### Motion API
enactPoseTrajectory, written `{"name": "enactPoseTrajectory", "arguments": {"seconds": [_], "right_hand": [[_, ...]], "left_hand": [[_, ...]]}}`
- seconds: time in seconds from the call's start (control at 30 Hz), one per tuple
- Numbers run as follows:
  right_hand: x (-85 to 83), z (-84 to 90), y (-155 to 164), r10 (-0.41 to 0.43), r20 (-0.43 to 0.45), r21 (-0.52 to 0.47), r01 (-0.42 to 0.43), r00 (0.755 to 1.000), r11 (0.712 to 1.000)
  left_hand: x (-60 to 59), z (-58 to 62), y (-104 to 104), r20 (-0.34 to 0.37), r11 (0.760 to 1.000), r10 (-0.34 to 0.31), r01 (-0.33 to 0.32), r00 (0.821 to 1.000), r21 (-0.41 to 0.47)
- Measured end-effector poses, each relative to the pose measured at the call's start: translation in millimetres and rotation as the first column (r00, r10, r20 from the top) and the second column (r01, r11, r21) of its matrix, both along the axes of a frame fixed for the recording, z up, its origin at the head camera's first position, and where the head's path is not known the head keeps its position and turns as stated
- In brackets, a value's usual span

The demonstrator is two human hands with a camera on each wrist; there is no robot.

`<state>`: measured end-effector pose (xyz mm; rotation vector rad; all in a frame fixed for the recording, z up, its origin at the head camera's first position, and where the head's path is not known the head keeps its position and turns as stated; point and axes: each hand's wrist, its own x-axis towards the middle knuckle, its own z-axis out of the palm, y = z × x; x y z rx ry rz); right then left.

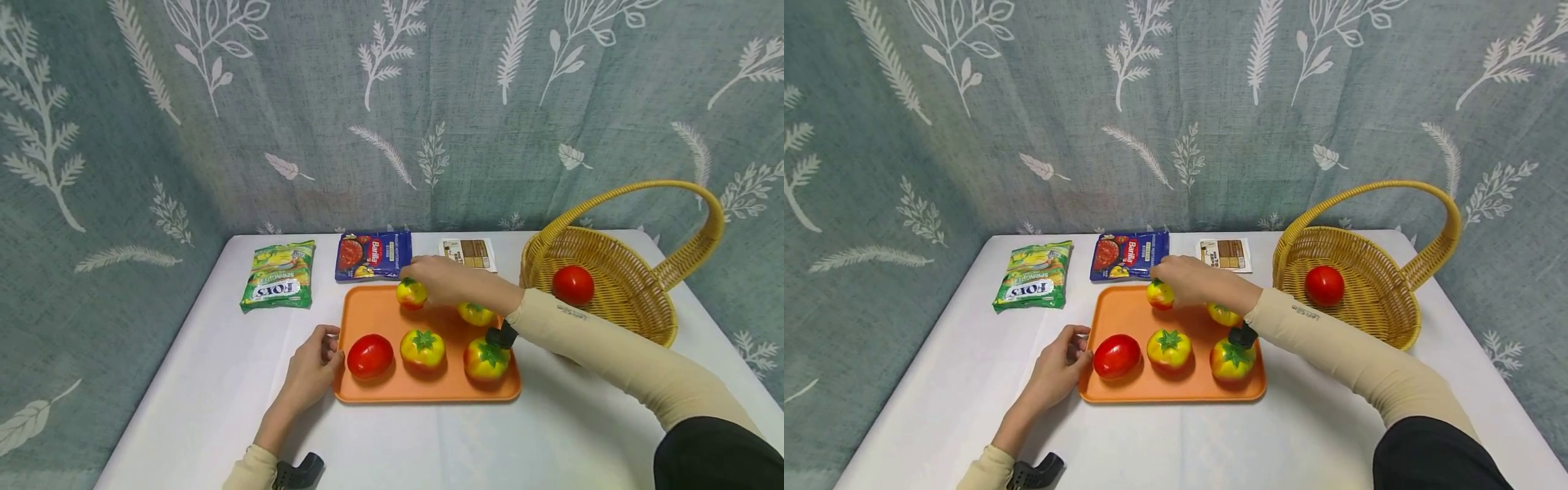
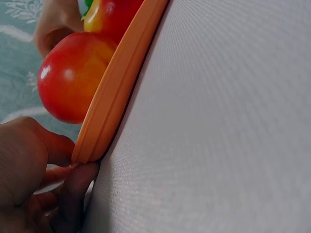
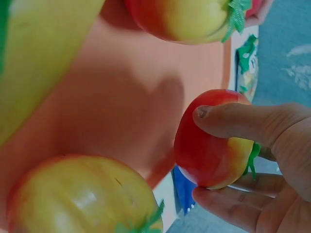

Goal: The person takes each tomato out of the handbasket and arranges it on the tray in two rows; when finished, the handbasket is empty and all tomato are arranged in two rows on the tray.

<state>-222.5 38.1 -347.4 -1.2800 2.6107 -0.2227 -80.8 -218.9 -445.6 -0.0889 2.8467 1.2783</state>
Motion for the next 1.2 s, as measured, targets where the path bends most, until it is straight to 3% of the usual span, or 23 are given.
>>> {"name": "enactPoseTrajectory", "arguments": {"seconds": [0.23, 0.67, 1.2], "right_hand": [[-1.3, -8.8, -5, 0.025, -0.002, 0.037, -0.025, 1.0, 0.999], [-0.9, -11.7, -8, -0.02, 0.029, 0.111, 0.017, 0.999, 0.994], [8.0, -5.0, 11, -0.073, 0.05, 0.08, 0.069, 0.996, 0.994]], "left_hand": [[1.2, -1.0, 0, -0.018, 1.0, -0.005, 0.005, 1.0, -0.008], [1.6, -1.0, 0, -0.032, 1.0, -0.007, 0.007, 0.999, -0.011], [1.6, -2.2, 0, -0.045, 1.0, -0.012, 0.011, 0.999, -0.023]]}}
